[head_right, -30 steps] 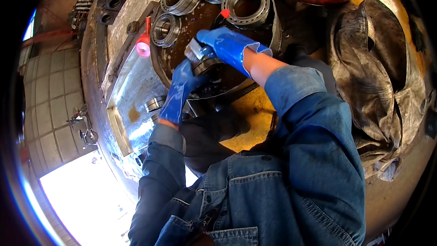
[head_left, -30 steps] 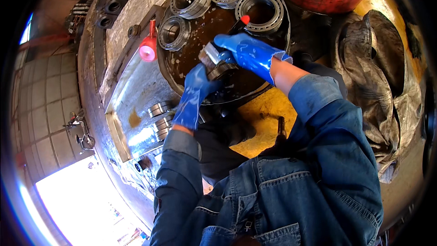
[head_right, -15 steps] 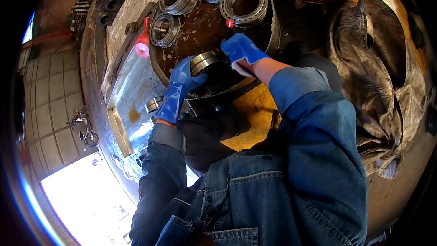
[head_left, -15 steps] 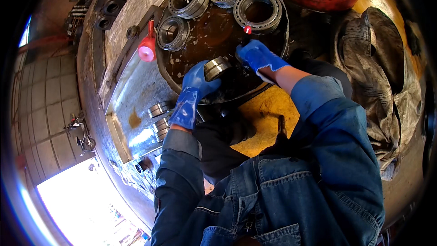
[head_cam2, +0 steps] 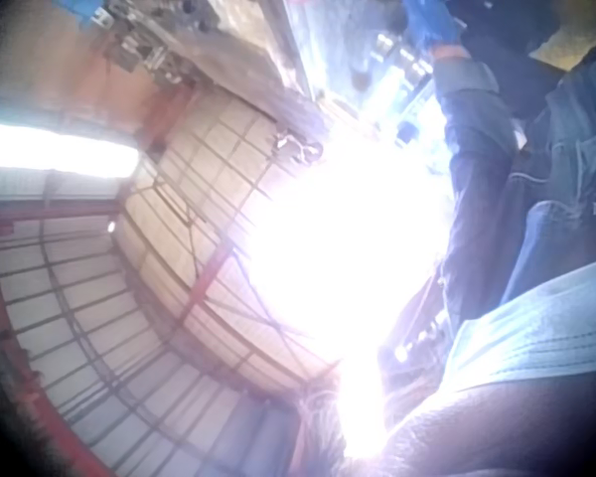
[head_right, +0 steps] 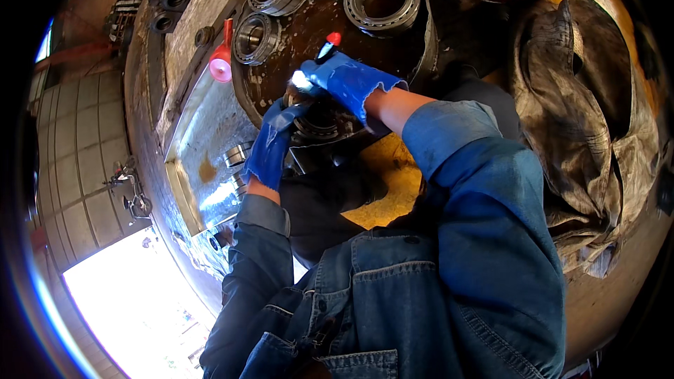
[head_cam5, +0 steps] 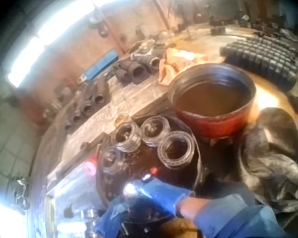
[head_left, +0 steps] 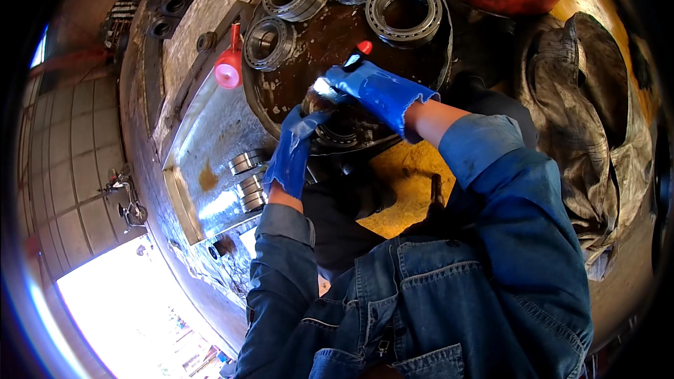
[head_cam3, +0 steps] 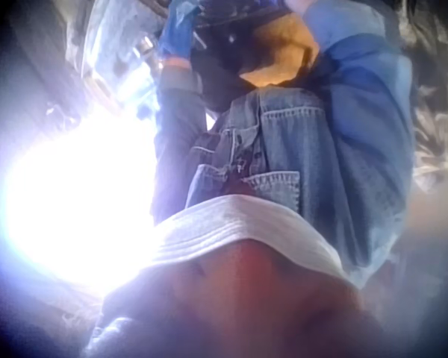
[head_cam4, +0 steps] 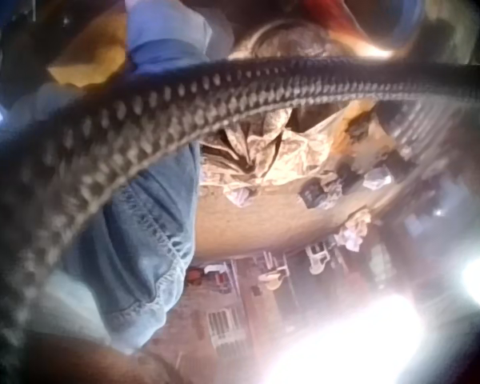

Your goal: The person scrubs a metal bearing with a red-handled brush while holding it over a container of dark liquid. They repeatedly dip the bearing into the liquid and scrub it, then place the cleaned bearing onto a metal tray alongside other bearings.

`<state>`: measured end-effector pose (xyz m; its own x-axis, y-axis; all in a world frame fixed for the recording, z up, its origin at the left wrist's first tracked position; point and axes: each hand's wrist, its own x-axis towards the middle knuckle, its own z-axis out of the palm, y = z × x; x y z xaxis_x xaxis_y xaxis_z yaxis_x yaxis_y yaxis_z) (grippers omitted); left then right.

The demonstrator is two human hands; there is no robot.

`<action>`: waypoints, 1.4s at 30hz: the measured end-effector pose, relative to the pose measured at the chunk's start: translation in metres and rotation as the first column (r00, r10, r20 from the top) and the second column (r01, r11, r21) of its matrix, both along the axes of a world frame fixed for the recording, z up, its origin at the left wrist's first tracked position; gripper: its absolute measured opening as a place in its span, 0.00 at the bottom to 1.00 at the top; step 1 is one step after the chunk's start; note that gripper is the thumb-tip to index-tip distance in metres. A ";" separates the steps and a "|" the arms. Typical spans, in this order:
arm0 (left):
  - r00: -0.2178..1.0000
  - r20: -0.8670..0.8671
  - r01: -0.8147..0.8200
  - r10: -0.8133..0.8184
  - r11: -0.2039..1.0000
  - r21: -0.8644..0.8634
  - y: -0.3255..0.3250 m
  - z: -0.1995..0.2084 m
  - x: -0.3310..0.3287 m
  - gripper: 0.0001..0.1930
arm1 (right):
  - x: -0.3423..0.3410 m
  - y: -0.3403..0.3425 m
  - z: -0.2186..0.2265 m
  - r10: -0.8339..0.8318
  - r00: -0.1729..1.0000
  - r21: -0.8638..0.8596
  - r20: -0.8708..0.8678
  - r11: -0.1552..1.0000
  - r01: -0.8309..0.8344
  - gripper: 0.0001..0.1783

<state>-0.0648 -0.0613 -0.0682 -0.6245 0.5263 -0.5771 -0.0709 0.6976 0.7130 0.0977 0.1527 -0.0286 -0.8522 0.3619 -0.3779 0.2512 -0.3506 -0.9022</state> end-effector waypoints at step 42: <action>0.922 -0.342 0.114 -0.183 0.971 -0.211 0.045 0.067 0.061 0.43 | 0.024 -0.029 -0.048 0.332 0.937 0.342 0.112 0.872 -0.350 0.24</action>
<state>-0.0040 -0.0161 -0.0015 -0.7293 0.5355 -0.4258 0.2784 0.8008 0.5303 0.1214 0.1232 -0.0769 -0.9307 0.1685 -0.3247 0.3441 0.1022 -0.9334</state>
